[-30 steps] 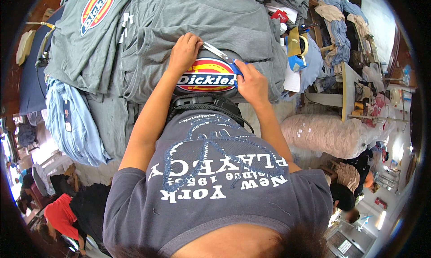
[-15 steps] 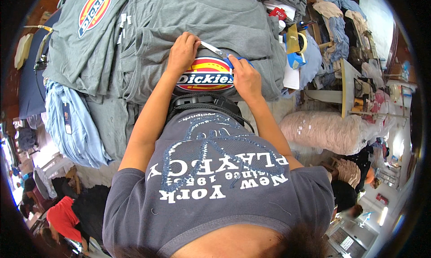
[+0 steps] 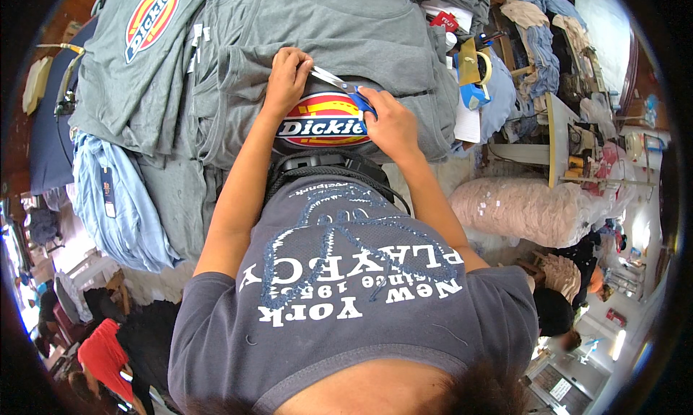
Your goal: The person uses shears to cut loose threads from a stack of t-shirts, then lifts, aligns, and folds the t-shirts one by one on a workbench.
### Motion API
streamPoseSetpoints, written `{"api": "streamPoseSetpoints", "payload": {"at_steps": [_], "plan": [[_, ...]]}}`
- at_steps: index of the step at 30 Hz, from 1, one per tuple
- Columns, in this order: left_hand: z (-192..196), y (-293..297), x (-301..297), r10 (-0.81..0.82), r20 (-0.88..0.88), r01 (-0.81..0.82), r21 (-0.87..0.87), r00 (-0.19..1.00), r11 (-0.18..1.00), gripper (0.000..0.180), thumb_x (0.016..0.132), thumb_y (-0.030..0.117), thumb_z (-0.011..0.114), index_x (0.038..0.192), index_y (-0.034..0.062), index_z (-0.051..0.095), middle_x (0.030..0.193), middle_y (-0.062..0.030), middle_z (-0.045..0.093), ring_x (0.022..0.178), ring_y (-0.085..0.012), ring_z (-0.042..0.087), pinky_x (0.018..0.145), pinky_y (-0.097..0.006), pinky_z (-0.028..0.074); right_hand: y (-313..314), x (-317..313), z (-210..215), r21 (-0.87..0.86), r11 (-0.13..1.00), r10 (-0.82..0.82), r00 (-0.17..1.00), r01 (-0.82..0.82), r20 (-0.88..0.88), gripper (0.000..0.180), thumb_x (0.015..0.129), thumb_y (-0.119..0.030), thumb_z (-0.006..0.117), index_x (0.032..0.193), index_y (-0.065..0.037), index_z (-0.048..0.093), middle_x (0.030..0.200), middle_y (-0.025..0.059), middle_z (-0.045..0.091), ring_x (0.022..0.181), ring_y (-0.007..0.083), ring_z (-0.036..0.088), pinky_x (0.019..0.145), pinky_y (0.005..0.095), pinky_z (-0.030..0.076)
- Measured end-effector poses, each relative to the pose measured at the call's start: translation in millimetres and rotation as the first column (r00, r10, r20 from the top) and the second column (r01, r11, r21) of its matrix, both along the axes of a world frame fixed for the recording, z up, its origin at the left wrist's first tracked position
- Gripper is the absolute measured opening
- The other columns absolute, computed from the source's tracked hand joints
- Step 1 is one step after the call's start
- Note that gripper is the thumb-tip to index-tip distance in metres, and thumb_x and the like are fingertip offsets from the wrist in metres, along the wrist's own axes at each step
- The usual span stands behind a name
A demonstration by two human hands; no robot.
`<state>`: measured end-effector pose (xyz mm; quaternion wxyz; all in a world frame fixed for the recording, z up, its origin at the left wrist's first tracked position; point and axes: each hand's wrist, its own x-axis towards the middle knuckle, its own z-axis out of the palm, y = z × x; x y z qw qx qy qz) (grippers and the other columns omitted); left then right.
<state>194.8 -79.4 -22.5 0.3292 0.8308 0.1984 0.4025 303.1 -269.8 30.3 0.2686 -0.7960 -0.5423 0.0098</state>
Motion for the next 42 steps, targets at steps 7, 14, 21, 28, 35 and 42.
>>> {"api": "streamPoseSetpoints", "payload": {"at_steps": [7, 14, 21, 28, 35, 42], "plan": [[0, -2, -1, 0.036, -0.047, -0.035, 0.013, 0.998, 0.999, 0.012, 0.079, 0.014, 0.056, 0.083, 0.0029, 0.056, 0.095, -0.012, 0.048, 0.093, -0.0275, 0.046, 0.079, -0.035, 0.039, 13, -1, -4, 0.041, 0.998, 0.039, 0.999, -0.04, 0.015, 0.034, 0.07, -0.008, 0.058, 0.104, -0.011, 0.053, 0.081, 0.0093, 0.056, 0.07, 0.028, 0.058, 0.06, 0.0371, 0.048], [0, -5, -1, 0.112, 0.031, -0.112, 0.025, 0.993, 0.993, 0.01, 0.08, 0.013, 0.055, 0.083, 0.0027, 0.056, 0.094, -0.011, 0.046, 0.091, -0.0253, 0.046, 0.077, -0.032, 0.039, -1, 18, 0, 0.04, 0.998, -0.045, 0.997, 0.047, -0.057, 0.033, 0.071, -0.003, 0.054, 0.104, -0.011, 0.053, 0.086, 0.0128, 0.058, 0.076, 0.0303, 0.058, 0.066, 0.0392, 0.048], [27, -8, -50, -0.135, 0.148, 0.193, -0.51, 0.98, 0.838, 0.017, 0.091, 0.018, 0.041, 0.083, 0.006, 0.049, 0.079, -0.0014, 0.05, 0.07, -0.0078, 0.043, 0.065, -0.021, 0.035, -72, 113, -6, 0.132, 0.816, -0.548, 0.826, 0.562, -0.132, 0.036, 0.072, -0.006, 0.057, 0.107, -0.01, 0.052, 0.097, 0.0164, 0.059, 0.086, 0.0328, 0.057, 0.075, 0.0393, 0.044], [67, 11, -188, 0.074, -0.127, -0.125, -0.466, 0.989, 0.876, 0.031, 0.091, 0.024, 0.042, 0.072, 0.0027, 0.053, 0.07, -0.0016, 0.051, 0.064, -0.01, 0.047, 0.062, -0.022, 0.037, -112, 163, -59, -0.334, 0.742, -0.509, 0.813, 0.581, 0.284, 0.029, 0.072, -0.01, 0.057, 0.101, -0.012, 0.058, 0.087, 0.0155, 0.059, 0.083, 0.0311, 0.058, 0.073, 0.0396, 0.044], [30, -12, -221, 0.42, -0.317, -0.505, -0.271, 0.851, 0.82, 0.022, 0.08, 0.02, 0.061, 0.09, 0.0016, 0.054, 0.079, -0.0046, 0.054, 0.07, -0.013, 0.049, 0.067, -0.025, 0.04, -111, 104, 0, -0.375, 0.843, -0.525, 0.745, 0.386, -0.411, 0.03, 0.067, -0.024, 0.069, 0.086, -0.004, 0.056, 0.084, 0.0127, 0.06, 0.077, 0.0265, 0.058, 0.067, 0.034, 0.043], [-3, -30, -210, 0.438, -0.618, -0.533, 0.036, 0.653, 0.845, 0.04, 0.067, 0.025, 0.072, 0.089, -0.0021, 0.051, 0.089, -0.0174, 0.052, 0.081, -0.0258, 0.05, 0.075, -0.033, 0.04, -137, 83, -37, -0.321, 0.922, -0.326, 0.88, 0.216, -0.344, 0.034, 0.072, -0.027, 0.066, 0.091, 0.0, 0.058, 0.082, 0.0134, 0.06, 0.075, 0.0198, 0.056, 0.072, 0.0275, 0.042]]}}
